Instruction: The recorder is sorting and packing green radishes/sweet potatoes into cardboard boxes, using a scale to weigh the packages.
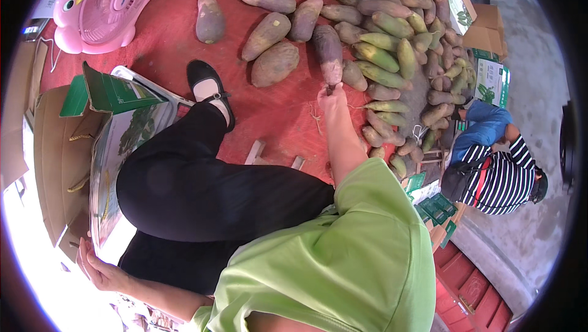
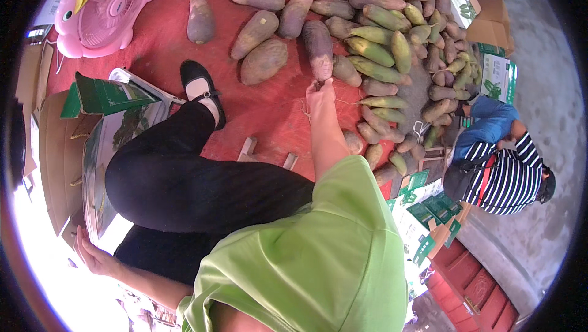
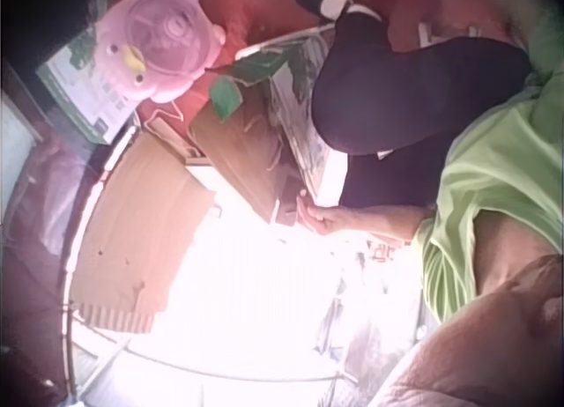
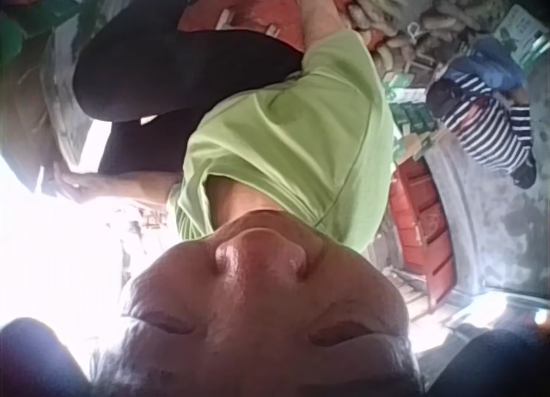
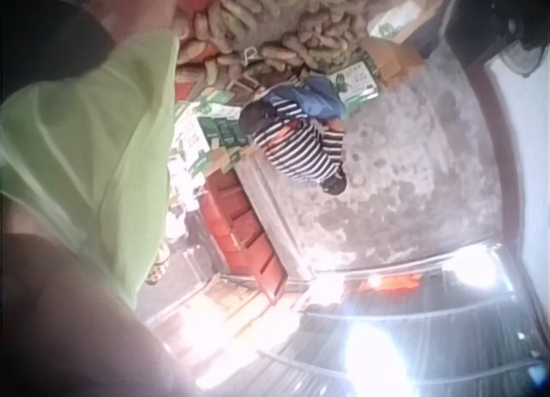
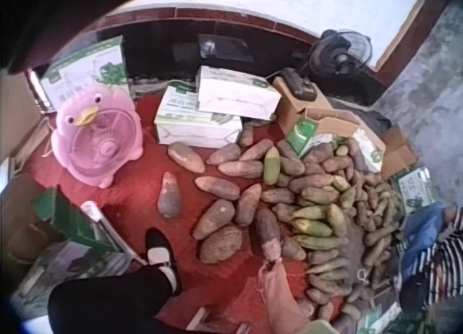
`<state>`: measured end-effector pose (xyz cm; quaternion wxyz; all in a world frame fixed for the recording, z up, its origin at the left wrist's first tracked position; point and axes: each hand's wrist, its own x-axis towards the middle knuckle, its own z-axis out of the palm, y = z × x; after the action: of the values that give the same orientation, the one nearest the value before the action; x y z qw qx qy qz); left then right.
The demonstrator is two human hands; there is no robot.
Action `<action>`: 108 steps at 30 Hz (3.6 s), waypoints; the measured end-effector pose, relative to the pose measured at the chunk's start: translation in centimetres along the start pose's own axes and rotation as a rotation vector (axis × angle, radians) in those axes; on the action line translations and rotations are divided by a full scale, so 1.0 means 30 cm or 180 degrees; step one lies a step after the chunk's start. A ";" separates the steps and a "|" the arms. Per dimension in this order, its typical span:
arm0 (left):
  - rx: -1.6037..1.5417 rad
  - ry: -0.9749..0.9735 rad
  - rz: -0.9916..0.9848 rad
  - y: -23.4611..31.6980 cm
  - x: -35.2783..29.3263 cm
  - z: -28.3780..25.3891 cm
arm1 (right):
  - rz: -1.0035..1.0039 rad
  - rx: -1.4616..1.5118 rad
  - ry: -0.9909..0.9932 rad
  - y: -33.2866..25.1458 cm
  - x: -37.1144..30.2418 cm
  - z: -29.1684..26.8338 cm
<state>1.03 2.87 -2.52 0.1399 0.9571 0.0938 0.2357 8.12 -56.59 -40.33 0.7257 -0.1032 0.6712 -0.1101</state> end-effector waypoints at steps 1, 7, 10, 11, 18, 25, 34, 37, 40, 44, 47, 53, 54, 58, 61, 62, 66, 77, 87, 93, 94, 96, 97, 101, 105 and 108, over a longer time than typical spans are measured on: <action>-0.0003 -0.0002 0.0005 0.003 0.000 0.001 | -0.0001 0.0006 0.0002 -0.004 -0.015 0.013; 0.0058 -0.0060 0.0021 0.026 0.011 0.001 | -0.0728 0.0280 0.0345 -0.069 -0.133 0.137; -0.0117 0.0055 0.0020 0.023 0.006 0.007 | -0.1400 0.0541 0.0326 -0.125 -0.109 0.168; -0.0185 0.0052 -0.0045 0.022 0.007 0.012 | -0.1426 0.0559 0.0325 -0.156 -0.095 0.172; -0.0047 0.0048 -0.0161 0.035 -0.010 -0.016 | -0.2287 -0.0268 0.0342 -0.198 -0.320 0.388; -0.0096 0.0044 -0.0172 0.048 -0.012 -0.036 | -0.1565 -0.0278 0.0420 -0.248 -0.326 0.445; 0.0083 0.0074 0.0034 0.045 -0.022 -0.045 | -0.2872 -0.2214 0.1580 -0.201 -0.297 0.453; -0.0087 0.0129 -0.0024 0.050 -0.021 -0.037 | -0.2993 -0.2323 0.1263 -0.228 -0.312 0.445; -0.0080 0.0083 0.0040 0.056 -0.017 -0.035 | -0.3472 -0.3750 0.1316 -0.244 -0.333 0.463; -0.0065 0.0099 0.0049 0.051 -0.017 -0.040 | -0.5267 -0.5189 0.0699 -0.124 -0.469 0.536; -0.0046 0.0100 0.0037 0.052 -0.017 -0.030 | -0.6170 -0.6104 -0.0363 -0.087 -0.464 0.505; -0.0041 0.0086 0.0053 0.061 -0.018 -0.037 | -0.7314 -0.8258 -0.2009 -0.059 -0.399 0.250; -0.0041 0.0088 0.0067 0.062 -0.020 -0.037 | -0.6844 -0.8599 -0.2174 -0.049 -0.374 0.206; 0.0016 0.0088 0.0021 0.059 -0.014 -0.027 | -0.6193 -0.7941 -0.1732 -0.015 -0.265 0.026; 0.0036 0.0052 0.0047 0.063 -0.011 -0.029 | -0.5339 -0.6820 -0.0620 0.066 -0.240 -0.048; 0.0009 0.0081 -0.0020 0.066 -0.011 -0.027 | -0.4682 -0.5745 -0.0309 0.091 -0.234 -0.056; -0.0065 0.0115 -0.0109 0.055 -0.012 -0.022 | -0.3029 -0.3626 0.0101 0.138 -0.126 -0.086; -0.0028 0.0095 -0.0043 0.060 -0.007 -0.024 | -0.0258 -0.1835 -0.0675 0.152 -0.033 -0.055; -0.0004 0.0107 -0.0034 0.066 -0.001 -0.019 | -0.2498 -0.2382 0.0040 0.219 0.041 0.095; 0.0050 0.0070 -0.0078 0.067 0.001 -0.017 | -0.2607 -0.3095 0.0755 0.096 -0.016 0.213; 0.0046 0.0068 -0.0086 0.067 -0.001 -0.019 | -0.2550 -0.3409 0.0554 0.078 -0.019 0.194; 0.0024 0.0122 -0.0116 0.067 -0.007 -0.020 | -0.2490 -0.3724 0.0369 0.058 -0.020 0.150; 0.0057 0.0113 -0.0129 0.061 -0.018 -0.033 | -0.2838 -0.4101 0.0267 0.076 -0.085 0.121; 0.0010 0.0194 -0.0151 0.047 -0.010 -0.034 | -0.2718 -0.5310 0.0242 -0.023 -0.073 -0.038; -0.0150 0.0451 -0.0102 0.007 -0.002 -0.027 | -0.2384 -0.5630 0.0455 -0.184 -0.029 -0.242; -0.0130 0.0674 -0.0327 0.045 0.001 -0.032 | -0.1987 -0.5153 -0.0640 -0.274 -0.087 -0.359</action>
<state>0.75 1.81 -1.28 0.1606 0.9177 0.1523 0.3299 -3.00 -63.68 -36.22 0.4219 -0.7754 0.4170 0.2165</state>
